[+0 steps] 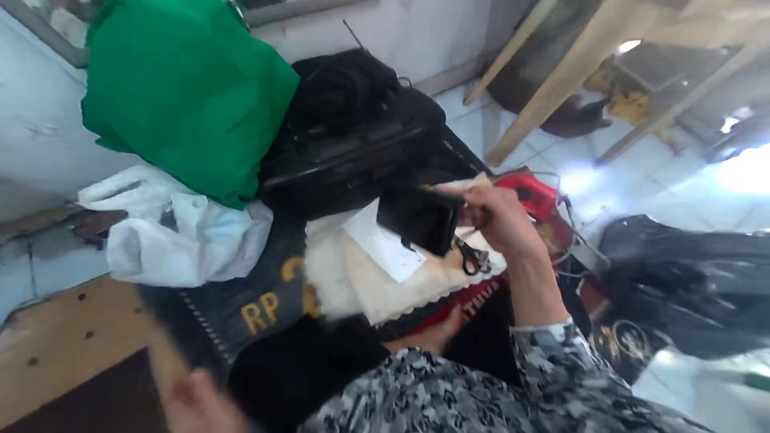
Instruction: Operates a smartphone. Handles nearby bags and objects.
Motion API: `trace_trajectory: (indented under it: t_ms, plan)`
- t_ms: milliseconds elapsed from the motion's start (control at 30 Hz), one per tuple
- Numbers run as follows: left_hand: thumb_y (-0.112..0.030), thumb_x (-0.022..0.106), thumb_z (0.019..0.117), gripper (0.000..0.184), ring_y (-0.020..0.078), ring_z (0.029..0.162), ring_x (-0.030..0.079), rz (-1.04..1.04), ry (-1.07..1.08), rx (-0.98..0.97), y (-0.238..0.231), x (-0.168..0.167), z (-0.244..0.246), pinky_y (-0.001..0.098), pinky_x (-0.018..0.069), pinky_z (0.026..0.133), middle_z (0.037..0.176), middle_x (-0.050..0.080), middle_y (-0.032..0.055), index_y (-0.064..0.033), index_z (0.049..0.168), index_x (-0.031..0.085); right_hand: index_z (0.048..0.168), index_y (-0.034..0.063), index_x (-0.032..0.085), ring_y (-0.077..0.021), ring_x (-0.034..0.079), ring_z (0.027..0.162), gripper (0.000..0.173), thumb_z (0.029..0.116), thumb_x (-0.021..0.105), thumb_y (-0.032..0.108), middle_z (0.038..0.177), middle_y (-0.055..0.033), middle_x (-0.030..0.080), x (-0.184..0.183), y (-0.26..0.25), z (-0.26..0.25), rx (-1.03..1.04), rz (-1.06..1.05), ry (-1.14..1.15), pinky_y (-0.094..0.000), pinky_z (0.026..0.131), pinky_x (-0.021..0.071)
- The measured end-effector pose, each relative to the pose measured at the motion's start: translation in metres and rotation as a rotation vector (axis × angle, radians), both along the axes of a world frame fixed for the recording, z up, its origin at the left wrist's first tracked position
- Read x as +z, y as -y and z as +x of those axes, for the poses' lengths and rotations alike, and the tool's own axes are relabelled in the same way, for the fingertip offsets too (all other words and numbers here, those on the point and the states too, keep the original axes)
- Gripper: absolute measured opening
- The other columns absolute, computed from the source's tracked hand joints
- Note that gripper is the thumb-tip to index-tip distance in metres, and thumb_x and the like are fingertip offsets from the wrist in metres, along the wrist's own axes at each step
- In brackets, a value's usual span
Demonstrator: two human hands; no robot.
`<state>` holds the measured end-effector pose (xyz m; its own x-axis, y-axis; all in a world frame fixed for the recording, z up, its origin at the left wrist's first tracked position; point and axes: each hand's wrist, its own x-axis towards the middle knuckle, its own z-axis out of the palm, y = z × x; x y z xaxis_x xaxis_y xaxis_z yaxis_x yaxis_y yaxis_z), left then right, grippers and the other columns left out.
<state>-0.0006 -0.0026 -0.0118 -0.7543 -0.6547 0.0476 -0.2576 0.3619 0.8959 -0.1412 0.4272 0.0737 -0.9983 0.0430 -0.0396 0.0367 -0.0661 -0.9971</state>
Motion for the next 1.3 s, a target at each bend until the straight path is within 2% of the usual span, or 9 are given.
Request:
trace_trajectory:
  t_ms: [133, 200, 300, 400, 500, 633, 700, 867, 1300]
  plan:
    - [-0.035, 0.045, 0.1077, 0.057, 0.0137, 0.127, 0.057, 0.138, -0.155, -0.775, -0.067, 0.005, -0.047, 0.032, 0.0468, 0.108, 0.138, 0.058, 0.0186, 0.0123, 0.139, 0.048, 0.084, 0.0101, 0.076, -0.0008, 0.065, 0.062, 0.033, 0.0968, 0.045, 0.013, 0.091, 0.0, 0.078, -0.035, 0.009, 0.084, 0.394, -0.122, 0.164, -0.0195, 0.054, 0.054]
    - [-0.057, 0.03, 0.1074, 0.074, 0.0147, 0.12, 0.063, 0.417, 0.074, -1.142, -0.111, -0.002, -0.042, 0.0359, 0.0505, 0.106, 0.132, 0.066, 0.0113, 0.0063, 0.137, 0.055, 0.098, 0.0076, 0.078, 0.0028, 0.06, 0.058, 0.037, 0.1006, 0.043, 0.015, 0.094, 0.0015, 0.077, -0.062, 0.018, 0.108, 0.595, -0.174, 0.264, -0.0163, 0.049, 0.0497]
    - [-0.078, 0.027, 0.0965, 0.095, 0.0085, 0.121, 0.063, 0.849, 0.5, -1.362, -0.15, -0.026, -0.008, 0.0288, 0.051, 0.102, 0.136, 0.066, 0.0038, 0.0009, 0.144, 0.052, 0.088, 0.0099, 0.074, 0.0051, 0.055, 0.055, 0.036, 0.102, 0.041, 0.012, 0.078, 0.0094, 0.071, -0.099, 0.03, 0.128, 0.644, -0.156, 0.371, -0.0148, 0.048, 0.0448]
    - [-0.045, 0.024, 0.1102, 0.06, 0.0062, 0.122, 0.06, 1.039, 0.621, -1.081, -0.161, -0.059, 0.018, 0.027, 0.048, 0.105, 0.134, 0.065, 0.004, -0.0017, 0.142, 0.051, 0.08, 0.0117, 0.066, 0.0034, 0.048, 0.052, 0.032, 0.1035, 0.045, 0.015, 0.065, 0.0105, 0.058, -0.123, 0.041, 0.137, 0.445, -0.139, 0.524, -0.0152, 0.047, 0.0399]
    - [-0.026, 0.031, 0.1123, 0.04, 0.0114, 0.106, 0.068, 1.092, 0.595, -0.715, -0.164, -0.066, 0.021, 0.0324, 0.0567, 0.094, 0.114, 0.072, 0.0058, -0.0033, 0.131, 0.059, 0.102, 0.0053, 0.068, -0.004, 0.06, 0.075, 0.035, 0.1095, 0.047, 0.032, 0.086, 0.0009, 0.066, -0.142, 0.059, 0.144, 0.185, -0.102, 0.648, -0.0238, 0.07, 0.0517]
    - [-0.027, 0.032, 0.1128, 0.04, 0.0133, 0.105, 0.069, 1.059, 0.535, -0.49, -0.164, -0.068, -0.001, 0.0336, 0.0578, 0.091, 0.114, 0.071, 0.0079, -0.0031, 0.135, 0.055, 0.143, 0.0035, 0.053, -0.0226, 0.066, 0.106, 0.061, 0.1106, 0.031, 0.05, 0.131, -0.0176, 0.062, -0.146, 0.064, 0.147, 0.232, -0.001, 0.708, -0.0407, 0.088, 0.0557]
    - [-0.028, 0.032, 0.113, 0.041, 0.014, 0.109, 0.067, 1.037, 0.516, -0.432, -0.166, -0.074, -0.008, 0.0342, 0.0563, 0.094, 0.119, 0.069, 0.0091, -0.0032, 0.138, 0.053, 0.146, 0.0054, 0.046, -0.0221, 0.069, 0.1, 0.055, 0.1093, 0.039, 0.046, 0.129, -0.0172, 0.062, -0.157, 0.064, 0.151, 0.256, 0.0, 0.618, -0.0393, 0.082, 0.0592]
    - [-0.026, 0.032, 0.1131, 0.042, 0.0157, 0.107, 0.068, 0.998, 0.484, -0.467, -0.171, -0.099, -0.011, 0.0349, 0.0569, 0.093, 0.119, 0.069, 0.0119, 0.0003, 0.139, 0.051, 0.155, 0.0042, 0.033, -0.0226, 0.068, 0.115, 0.08, 0.0932, 0.074, 0.034, 0.128, -0.0183, 0.067, -0.178, 0.075, 0.154, 0.286, 0.182, 0.488, -0.0412, 0.1, 0.0547]
    - [-0.024, 0.031, 0.1133, 0.037, 0.0148, 0.103, 0.069, 1.069, 0.506, -0.406, -0.174, -0.102, -0.019, 0.0334, 0.0584, 0.089, 0.114, 0.07, 0.01, -0.0029, 0.136, 0.051, 0.158, 0.0062, 0.031, -0.0264, 0.068, 0.114, 0.074, 0.0982, 0.068, 0.028, 0.127, -0.0191, 0.067, -0.184, 0.067, 0.14, 0.38, 0.363, 0.441, -0.0442, 0.101, 0.0536]
